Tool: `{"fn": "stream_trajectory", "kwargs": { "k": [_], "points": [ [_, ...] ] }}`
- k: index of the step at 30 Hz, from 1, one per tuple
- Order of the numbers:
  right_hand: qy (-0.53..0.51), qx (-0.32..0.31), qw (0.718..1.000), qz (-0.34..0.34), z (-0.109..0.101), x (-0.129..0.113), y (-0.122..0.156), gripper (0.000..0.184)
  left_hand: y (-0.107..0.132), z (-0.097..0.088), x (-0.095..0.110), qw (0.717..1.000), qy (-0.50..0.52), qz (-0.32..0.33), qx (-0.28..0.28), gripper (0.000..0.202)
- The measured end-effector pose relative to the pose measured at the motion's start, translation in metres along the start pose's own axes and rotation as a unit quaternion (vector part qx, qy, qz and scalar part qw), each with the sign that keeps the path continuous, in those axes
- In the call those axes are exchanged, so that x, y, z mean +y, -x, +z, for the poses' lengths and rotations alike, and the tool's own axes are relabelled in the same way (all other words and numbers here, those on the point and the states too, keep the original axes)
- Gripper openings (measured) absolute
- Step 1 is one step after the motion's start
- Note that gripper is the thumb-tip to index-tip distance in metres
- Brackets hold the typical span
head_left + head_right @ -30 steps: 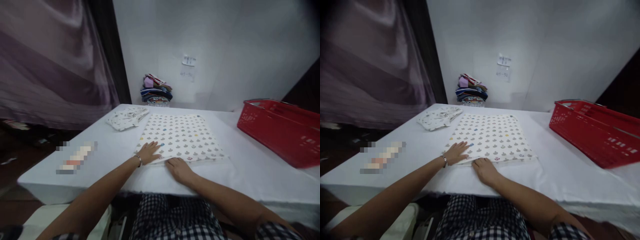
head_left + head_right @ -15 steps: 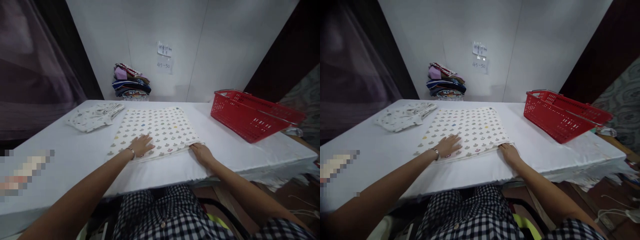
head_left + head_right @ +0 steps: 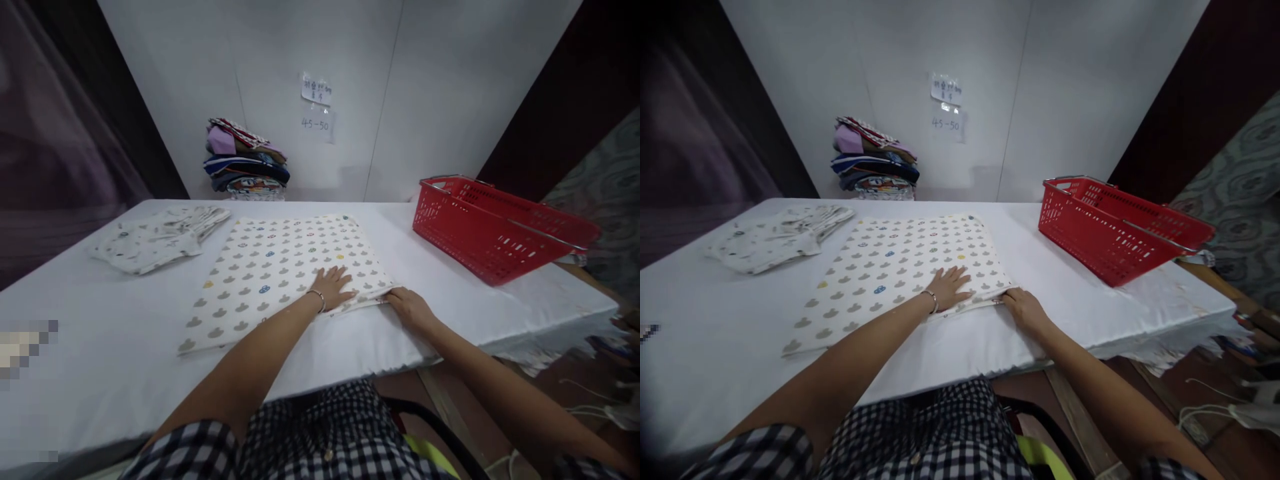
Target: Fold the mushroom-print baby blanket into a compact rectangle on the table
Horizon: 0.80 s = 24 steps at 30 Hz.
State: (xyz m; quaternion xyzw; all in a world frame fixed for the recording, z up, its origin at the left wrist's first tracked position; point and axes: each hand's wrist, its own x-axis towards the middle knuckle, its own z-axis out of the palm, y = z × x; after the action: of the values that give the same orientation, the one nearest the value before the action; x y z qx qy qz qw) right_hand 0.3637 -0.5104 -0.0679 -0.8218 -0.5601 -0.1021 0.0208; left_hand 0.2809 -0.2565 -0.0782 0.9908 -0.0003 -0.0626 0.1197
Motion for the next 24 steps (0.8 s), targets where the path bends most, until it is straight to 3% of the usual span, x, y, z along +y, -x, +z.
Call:
{"fn": "stream_trajectory", "kwargs": {
  "k": [8, 14, 18, 21, 24],
  "points": [
    [-0.009, 0.023, 1.000, -0.008, 0.012, 0.007, 0.008, 0.026, 0.008, -0.002, 0.005, 0.999, 0.031, -0.008, 0.004, 0.071],
    [-0.003, 0.035, 0.999, -0.009, 0.003, 0.008, 0.015, 0.029, 0.016, 0.001, 0.006, 0.999, 0.024, 0.019, -0.013, 0.071],
    [-0.017, 0.016, 1.000, -0.004, -0.001, 0.006, 0.017, 0.032, 0.020, -0.008, 0.008, 0.998, 0.049, 0.010, -0.028, 0.070],
    [-0.041, 0.032, 0.999, 0.013, 0.001, 0.007, 0.022, 0.033, 0.039, -0.018, 0.008, 0.997, 0.066, 0.015, -0.021, 0.068],
    [-0.058, 0.059, 0.996, 0.035, 0.002, 0.008, 0.029, 0.030, 0.072, -0.018, 0.003, 0.998, 0.048, 0.034, -0.014, 0.066]
  ]
}}
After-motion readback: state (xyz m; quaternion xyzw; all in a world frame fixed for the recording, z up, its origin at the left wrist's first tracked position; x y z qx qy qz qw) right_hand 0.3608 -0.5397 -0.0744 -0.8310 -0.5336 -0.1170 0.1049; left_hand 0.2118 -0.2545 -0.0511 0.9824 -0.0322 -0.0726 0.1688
